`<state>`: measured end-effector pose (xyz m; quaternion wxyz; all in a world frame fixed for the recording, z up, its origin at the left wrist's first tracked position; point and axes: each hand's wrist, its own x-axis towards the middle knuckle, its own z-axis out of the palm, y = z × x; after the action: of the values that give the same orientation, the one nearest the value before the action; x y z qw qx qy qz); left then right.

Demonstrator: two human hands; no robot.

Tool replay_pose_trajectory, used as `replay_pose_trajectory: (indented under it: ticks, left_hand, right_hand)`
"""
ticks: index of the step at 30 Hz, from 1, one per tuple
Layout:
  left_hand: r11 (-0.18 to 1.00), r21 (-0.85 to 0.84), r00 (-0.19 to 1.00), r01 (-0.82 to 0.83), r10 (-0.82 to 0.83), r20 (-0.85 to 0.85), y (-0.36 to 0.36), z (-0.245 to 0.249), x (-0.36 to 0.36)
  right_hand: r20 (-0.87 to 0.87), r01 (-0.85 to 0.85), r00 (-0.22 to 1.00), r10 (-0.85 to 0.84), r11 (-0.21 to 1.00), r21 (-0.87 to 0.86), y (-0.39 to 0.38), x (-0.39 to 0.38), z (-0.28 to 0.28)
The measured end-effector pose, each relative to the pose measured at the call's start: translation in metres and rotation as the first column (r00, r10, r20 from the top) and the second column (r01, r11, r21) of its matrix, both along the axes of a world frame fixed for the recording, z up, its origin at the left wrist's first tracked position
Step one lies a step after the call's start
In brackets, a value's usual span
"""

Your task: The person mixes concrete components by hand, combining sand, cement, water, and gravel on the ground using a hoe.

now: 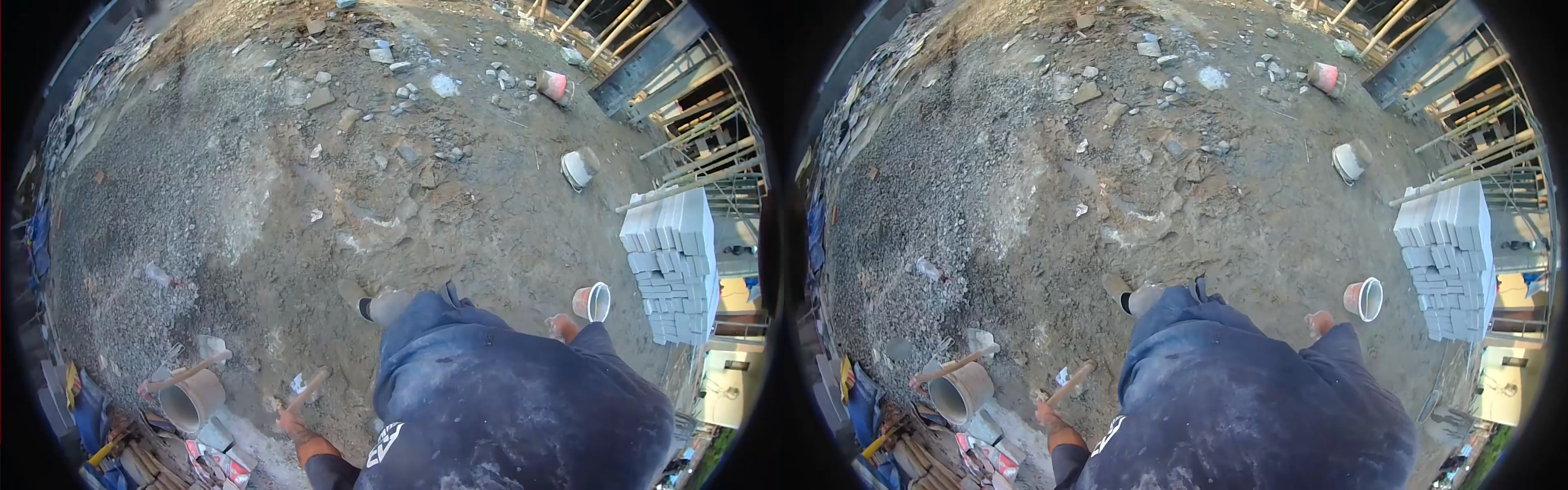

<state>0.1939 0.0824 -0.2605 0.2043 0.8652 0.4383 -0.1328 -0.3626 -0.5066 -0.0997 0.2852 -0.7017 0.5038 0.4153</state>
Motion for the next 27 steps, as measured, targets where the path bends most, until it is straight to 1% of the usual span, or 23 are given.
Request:
replay_pose_trajectory:
  ticks: [1,2,3,4,5,6,7,8,9,10,11,12,13,15,16,18,19,21,22,24,25,26,27]
  left_hand:
    - [0.996,-0.089,0.996,-0.023,0.015,-0.09,-0.007,0.005,0.004]
    - [0.985,-0.157,0.982,-0.066,0.036,-0.185,-0.013,0.021,0.0]
    - [0.99,-0.141,0.961,0.015,-0.053,-0.271,-0.034,0.039,0.001]
    - [0.99,-0.126,0.928,0.06,-0.102,-0.358,-0.039,0.052,0.0]
    - [0.575,-0.224,0.479,0.787,-0.798,-0.365,0.033,-0.026,-0.01]
    - [0.88,-0.206,0.759,0.429,-0.474,-0.446,-0.029,0.037,-0.014]
    - [0.981,-0.045,0.892,0.187,-0.189,-0.411,-0.03,0.025,-0.023]
    - [0.981,-0.04,0.926,0.189,-0.192,-0.324,-0.04,0.031,-0.031]
    - [0.946,0.034,0.825,0.323,-0.263,-0.501,-0.05,0.037,-0.027]
    - [0.977,-0.097,0.844,0.191,-0.214,-0.491,-0.067,0.061,-0.021]
    - [0.979,-0.2,0.9,-0.047,-0.045,-0.434,-0.065,0.056,-0.028]
    - [0.912,-0.316,0.914,-0.262,0.129,-0.385,-0.065,0.05,-0.031]
    - [0.908,-0.317,0.909,-0.272,0.134,-0.395,-0.065,0.044,-0.031]
    - [0.877,-0.324,0.884,-0.356,0.203,-0.421,-0.062,0.049,-0.031]
    - [0.873,-0.322,0.878,-0.367,0.211,-0.43,-0.063,0.054,-0.029]
    - [0.929,-0.267,0.861,-0.257,0.095,-0.499,-0.058,0.065,-0.011]
    - [0.928,-0.272,0.869,-0.256,0.098,-0.484,-0.054,0.064,-0.002]
    - [0.941,-0.301,0.846,-0.153,-0.032,-0.532,-0.046,0.053,0.007]
    - [0.942,-0.307,0.849,-0.136,-0.048,-0.526,-0.044,0.049,0.012]
    - [0.943,-0.33,0.857,-0.036,-0.14,-0.495,-0.046,0.045,0.024]
    - [0.938,-0.348,0.851,0.001,-0.183,-0.492,-0.05,0.048,0.031]
    - [0.937,-0.346,0.854,0.052,-0.222,-0.471,-0.061,0.06,0.042]
    - [0.932,-0.347,0.854,0.107,-0.265,-0.449,-0.069,0.065,0.051]
  right_hand:
    - [-0.038,-0.153,0.988,0.151,0.987,-0.056,-0.006,0.019,-0.02]
    - [-0.082,-0.314,0.948,0.307,0.945,-0.088,-0.009,0.041,-0.037]
    - [0.207,0.333,0.924,-0.321,0.942,-0.025,-0.005,0.083,-0.022]
    - [0.36,0.796,0.485,-0.797,0.573,0.194,-0.002,0.134,0.006]
    - [0.426,0.781,0.472,-0.772,0.59,0.204,-0.006,0.156,0.014]
    - [0.471,0.743,0.475,-0.743,0.626,0.237,-0.017,0.169,0.011]
    - [0.494,0.723,0.364,-0.79,0.574,0.384,-0.026,0.165,0.006]
    - [0.489,0.724,0.413,-0.768,0.602,0.335,-0.028,0.17,0.019]
    - [0.497,0.636,0.474,-0.727,0.673,0.379,-0.038,0.145,0.017]
    - [0.466,0.643,0.619,-0.632,0.749,0.161,-0.028,0.153,0.042]
    - [0.442,0.629,0.646,-0.623,0.762,0.155,-0.026,0.132,0.046]
    - [0.383,0.051,0.924,-0.005,0.993,-0.11,-0.039,0.094,0.03]
    - [0.373,0.042,0.928,0.003,0.992,-0.115,-0.045,0.076,0.013]
    - [0.376,0.166,0.918,-0.126,0.983,-0.074,-0.026,0.064,0.008]
    - [0.382,0.216,0.906,-0.18,0.975,-0.053,-0.022,0.067,0.009]
    - [0.407,0.318,0.865,-0.294,0.948,0.009,-0.005,0.08,-0.003]
    - [0.43,0.371,0.831,-0.351,0.928,0.041,0.004,0.094,-0.012]
    - [0.474,0.483,0.745,-0.469,0.87,0.101,0.023,0.114,-0.027]
    - [0.484,0.543,0.695,-0.532,0.829,0.131,0.041,0.116,-0.028]
    - [0.498,0.666,0.569,-0.654,0.722,0.187,0.085,0.118,-0.026]
    - [0.512,0.694,0.542,-0.666,0.698,0.174,0.103,0.121,-0.021]
    - [0.542,0.695,0.546,-0.639,0.707,0.133,0.122,0.168,0.011]
    - [0.571,0.698,0.55,-0.61,0.711,0.087,0.137,0.193,0.033]
